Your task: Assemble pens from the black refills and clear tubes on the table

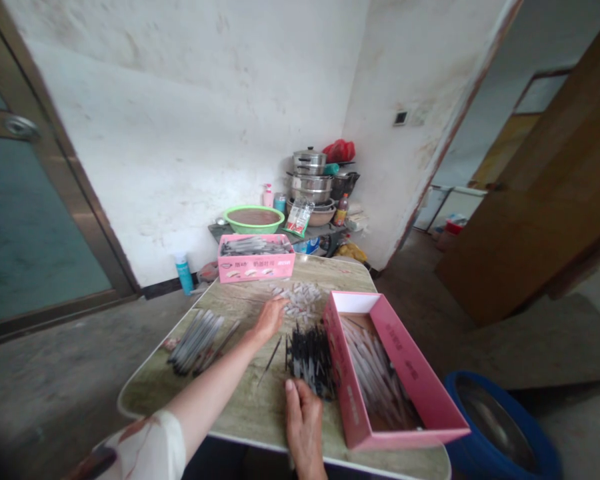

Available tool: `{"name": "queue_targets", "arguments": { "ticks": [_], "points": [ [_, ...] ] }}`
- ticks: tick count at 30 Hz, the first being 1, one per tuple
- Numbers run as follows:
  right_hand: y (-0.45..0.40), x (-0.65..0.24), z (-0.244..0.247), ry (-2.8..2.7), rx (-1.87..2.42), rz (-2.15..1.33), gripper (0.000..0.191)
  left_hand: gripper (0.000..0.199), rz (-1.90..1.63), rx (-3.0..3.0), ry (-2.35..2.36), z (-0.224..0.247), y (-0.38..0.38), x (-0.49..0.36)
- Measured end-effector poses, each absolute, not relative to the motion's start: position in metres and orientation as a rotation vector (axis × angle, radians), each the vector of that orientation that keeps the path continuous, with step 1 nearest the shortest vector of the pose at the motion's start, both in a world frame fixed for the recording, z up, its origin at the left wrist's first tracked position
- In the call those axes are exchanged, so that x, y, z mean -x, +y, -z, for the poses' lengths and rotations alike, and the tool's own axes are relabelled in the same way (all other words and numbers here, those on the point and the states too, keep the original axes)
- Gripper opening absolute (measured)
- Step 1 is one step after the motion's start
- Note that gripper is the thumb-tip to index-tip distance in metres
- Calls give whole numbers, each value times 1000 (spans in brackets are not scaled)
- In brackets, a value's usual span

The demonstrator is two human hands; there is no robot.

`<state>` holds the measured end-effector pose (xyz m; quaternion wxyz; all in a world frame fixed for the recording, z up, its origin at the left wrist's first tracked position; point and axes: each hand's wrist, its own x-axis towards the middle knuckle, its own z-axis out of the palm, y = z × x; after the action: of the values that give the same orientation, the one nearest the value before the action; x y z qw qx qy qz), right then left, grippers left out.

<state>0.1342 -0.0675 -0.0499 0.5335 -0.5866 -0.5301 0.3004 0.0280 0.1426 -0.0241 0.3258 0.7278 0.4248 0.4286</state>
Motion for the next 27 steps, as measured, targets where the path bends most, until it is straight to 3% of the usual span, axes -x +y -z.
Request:
{"name": "queue_targets", "arguments": {
  "ticks": [6, 9, 15, 27],
  "points": [
    [-68, -133, 43, -1287, 1400, -681, 37, 21, -1218, -1846, 1170, 23, 104, -11],
    [-68, -133, 45, -1284, 1385, -703, 36, 14, -1273, -1519, 1071, 25, 79, -3],
    [-68, -135, 49, -1287, 1401, -729, 36, 32, -1275, -997, 738, 28, 44, 10],
    [-73, -138, 42, -1132, 1530, -595, 39, 43, -1240, -925, 652, 28, 36, 10]
  ]
}}
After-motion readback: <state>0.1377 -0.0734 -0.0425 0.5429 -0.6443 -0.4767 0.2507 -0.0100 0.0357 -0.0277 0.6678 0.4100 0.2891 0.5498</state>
